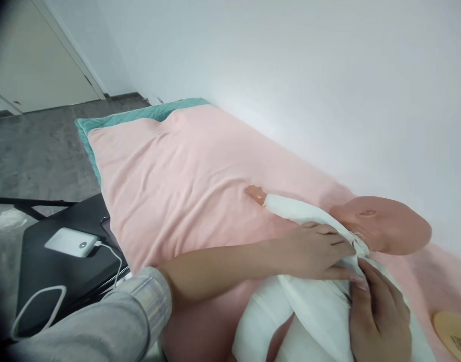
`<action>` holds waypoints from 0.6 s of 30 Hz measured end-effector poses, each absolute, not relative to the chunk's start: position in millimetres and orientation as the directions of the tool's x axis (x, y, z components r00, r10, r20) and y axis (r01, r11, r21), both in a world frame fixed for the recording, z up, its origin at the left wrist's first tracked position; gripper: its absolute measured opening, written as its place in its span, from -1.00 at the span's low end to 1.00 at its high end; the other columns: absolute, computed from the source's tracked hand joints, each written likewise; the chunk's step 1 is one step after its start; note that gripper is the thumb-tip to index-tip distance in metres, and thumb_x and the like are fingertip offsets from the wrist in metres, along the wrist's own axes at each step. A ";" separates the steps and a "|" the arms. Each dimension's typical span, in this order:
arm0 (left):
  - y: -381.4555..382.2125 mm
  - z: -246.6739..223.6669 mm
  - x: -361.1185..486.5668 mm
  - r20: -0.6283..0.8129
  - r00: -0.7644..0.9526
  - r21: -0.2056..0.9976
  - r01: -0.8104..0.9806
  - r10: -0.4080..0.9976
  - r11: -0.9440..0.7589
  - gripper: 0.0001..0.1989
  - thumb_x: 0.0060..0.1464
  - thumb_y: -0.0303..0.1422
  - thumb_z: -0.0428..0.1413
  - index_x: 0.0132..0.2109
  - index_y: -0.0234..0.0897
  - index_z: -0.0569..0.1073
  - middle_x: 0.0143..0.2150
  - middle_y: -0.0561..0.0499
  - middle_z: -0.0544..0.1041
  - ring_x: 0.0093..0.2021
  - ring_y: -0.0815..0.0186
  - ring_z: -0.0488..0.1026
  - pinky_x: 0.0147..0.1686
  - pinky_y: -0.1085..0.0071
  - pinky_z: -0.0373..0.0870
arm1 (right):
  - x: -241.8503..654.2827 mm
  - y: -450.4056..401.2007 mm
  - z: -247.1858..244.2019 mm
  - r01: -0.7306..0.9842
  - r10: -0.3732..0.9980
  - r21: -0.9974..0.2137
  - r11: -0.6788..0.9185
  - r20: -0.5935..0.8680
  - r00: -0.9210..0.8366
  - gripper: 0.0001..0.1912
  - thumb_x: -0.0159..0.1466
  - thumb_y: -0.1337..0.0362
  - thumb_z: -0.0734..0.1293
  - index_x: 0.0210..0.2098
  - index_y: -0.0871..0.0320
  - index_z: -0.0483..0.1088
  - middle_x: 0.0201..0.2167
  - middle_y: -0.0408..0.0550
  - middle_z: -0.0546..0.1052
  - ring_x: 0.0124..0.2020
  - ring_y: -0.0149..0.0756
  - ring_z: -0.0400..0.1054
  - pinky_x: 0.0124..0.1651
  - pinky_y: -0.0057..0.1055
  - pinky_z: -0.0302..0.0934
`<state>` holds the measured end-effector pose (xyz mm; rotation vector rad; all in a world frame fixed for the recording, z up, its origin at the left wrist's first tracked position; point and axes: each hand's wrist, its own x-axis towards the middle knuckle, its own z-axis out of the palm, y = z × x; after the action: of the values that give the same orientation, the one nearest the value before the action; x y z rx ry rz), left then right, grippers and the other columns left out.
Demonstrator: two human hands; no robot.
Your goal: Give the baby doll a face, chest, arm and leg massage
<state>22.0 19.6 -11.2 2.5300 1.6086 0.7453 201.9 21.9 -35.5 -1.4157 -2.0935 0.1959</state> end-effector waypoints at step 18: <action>-73.9 4.8 1.6 0.712 0.055 0.431 0.753 0.699 -0.498 -0.71 0.27 -0.25 -0.05 -0.04 -0.32 0.43 0.06 -0.09 0.48 0.08 0.31 0.38 0.10 0.32 0.30 | 193.5 21.1 -21.5 0.694 0.891 -0.570 0.440 0.376 -0.256 -0.50 0.29 0.00 0.05 -0.05 0.18 0.39 0.04 0.16 0.43 0.11 0.06 0.24 0.20 0.00 0.09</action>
<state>1.6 -73.9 4.8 2.3222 1.6000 1.5080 193.5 21.1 -21.5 -1.3265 -2.0307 0.3806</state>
